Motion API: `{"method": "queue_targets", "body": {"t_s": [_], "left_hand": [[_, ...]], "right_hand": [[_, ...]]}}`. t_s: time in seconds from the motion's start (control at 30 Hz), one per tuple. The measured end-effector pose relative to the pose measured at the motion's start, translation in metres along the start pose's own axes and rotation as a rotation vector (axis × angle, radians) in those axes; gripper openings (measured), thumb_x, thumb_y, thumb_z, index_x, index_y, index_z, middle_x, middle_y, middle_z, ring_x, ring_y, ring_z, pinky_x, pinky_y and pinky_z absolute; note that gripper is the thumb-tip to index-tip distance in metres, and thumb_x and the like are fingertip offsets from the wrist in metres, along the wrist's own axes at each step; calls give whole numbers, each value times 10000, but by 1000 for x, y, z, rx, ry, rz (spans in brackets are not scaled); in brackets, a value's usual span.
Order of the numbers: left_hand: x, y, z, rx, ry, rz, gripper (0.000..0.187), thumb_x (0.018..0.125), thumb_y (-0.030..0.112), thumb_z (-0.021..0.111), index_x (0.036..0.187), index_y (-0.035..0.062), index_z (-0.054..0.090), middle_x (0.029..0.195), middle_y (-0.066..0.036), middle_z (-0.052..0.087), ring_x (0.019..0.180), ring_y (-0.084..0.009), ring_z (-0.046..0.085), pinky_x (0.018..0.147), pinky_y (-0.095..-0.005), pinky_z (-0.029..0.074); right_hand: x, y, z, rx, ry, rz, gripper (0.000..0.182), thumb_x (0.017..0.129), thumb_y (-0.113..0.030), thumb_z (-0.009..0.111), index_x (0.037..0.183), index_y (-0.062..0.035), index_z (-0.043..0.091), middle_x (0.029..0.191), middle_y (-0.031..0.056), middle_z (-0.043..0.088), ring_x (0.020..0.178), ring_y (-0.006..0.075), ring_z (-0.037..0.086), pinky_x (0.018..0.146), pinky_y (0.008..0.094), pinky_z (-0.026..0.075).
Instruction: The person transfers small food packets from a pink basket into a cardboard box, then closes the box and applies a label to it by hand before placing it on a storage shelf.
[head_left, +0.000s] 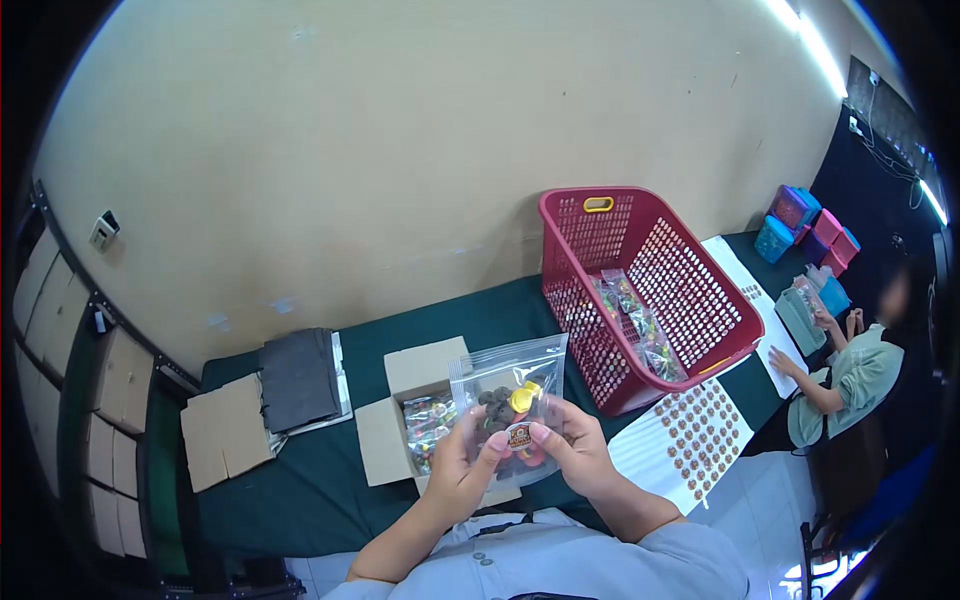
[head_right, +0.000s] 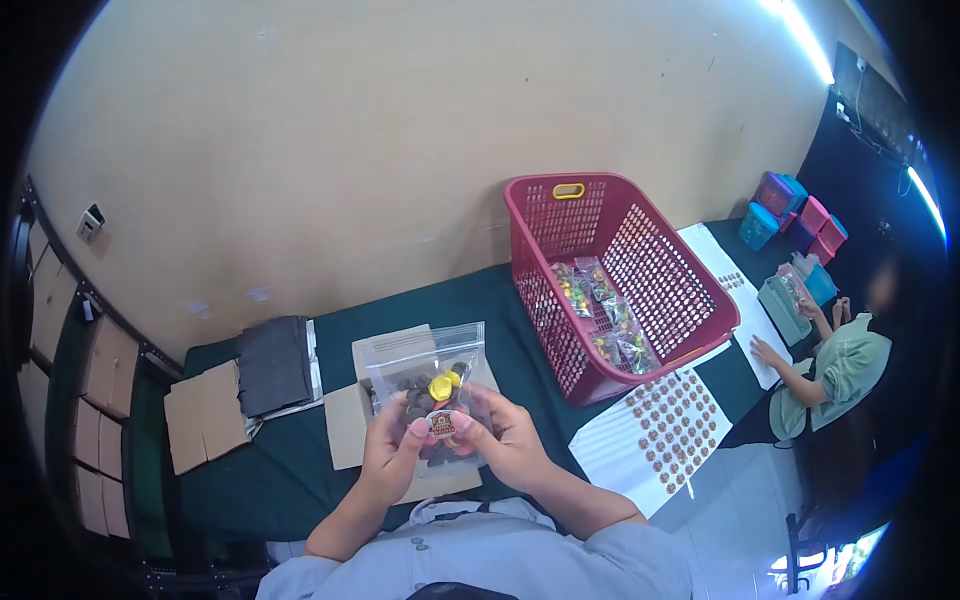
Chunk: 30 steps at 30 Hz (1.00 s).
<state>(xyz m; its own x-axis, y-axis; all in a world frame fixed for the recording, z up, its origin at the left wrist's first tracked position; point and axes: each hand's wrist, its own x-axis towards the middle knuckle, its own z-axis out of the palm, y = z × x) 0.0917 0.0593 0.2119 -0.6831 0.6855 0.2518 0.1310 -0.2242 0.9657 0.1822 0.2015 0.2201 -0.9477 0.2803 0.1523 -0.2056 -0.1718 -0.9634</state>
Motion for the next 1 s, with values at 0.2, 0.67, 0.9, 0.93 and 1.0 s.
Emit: {"method": "queue_targets", "body": {"t_s": [0.2,0.67,0.9,0.93,1.0], "left_hand": [[-14,18,-25,-30,24,-25,370,950,249,464,1195,-28,460,904,-51,602,749,-68,552,669,-218,470],[-17,25,-51,-198,-48,16,458,853,119,624,1221,-52,410,1106,-120,551,1009,-156,540,850,-287,448],[-9,24,-53,-243,-9,73,406,912,161,533,1236,-34,385,1100,-100,537,992,-142,526,820,-260,443],[-9,24,-54,-245,-13,68,406,912,161,533,1236,-34,385,1100,-100,537,992,-142,526,820,-260,443],[-7,22,-55,-263,-23,-8,409,924,188,515,1242,-27,373,1093,-90,535,964,-120,523,790,-245,441]], "right_hand": [[1,6,24,53,-97,24,453,930,-127,495,1325,43,351,1139,124,549,964,139,572,774,271,508],[8,12,51,-73,-143,-69,422,886,-105,563,1257,57,445,1051,112,598,910,118,574,831,271,455],[14,13,51,-2,-89,-99,464,865,-119,597,1260,71,446,1055,130,608,960,149,572,842,287,446],[13,12,53,-1,-83,-96,464,865,-119,597,1260,71,446,1055,130,608,960,149,572,842,287,446],[12,5,59,-97,-27,-70,469,869,-118,594,1264,78,436,1062,139,602,957,157,575,863,298,438]]}}
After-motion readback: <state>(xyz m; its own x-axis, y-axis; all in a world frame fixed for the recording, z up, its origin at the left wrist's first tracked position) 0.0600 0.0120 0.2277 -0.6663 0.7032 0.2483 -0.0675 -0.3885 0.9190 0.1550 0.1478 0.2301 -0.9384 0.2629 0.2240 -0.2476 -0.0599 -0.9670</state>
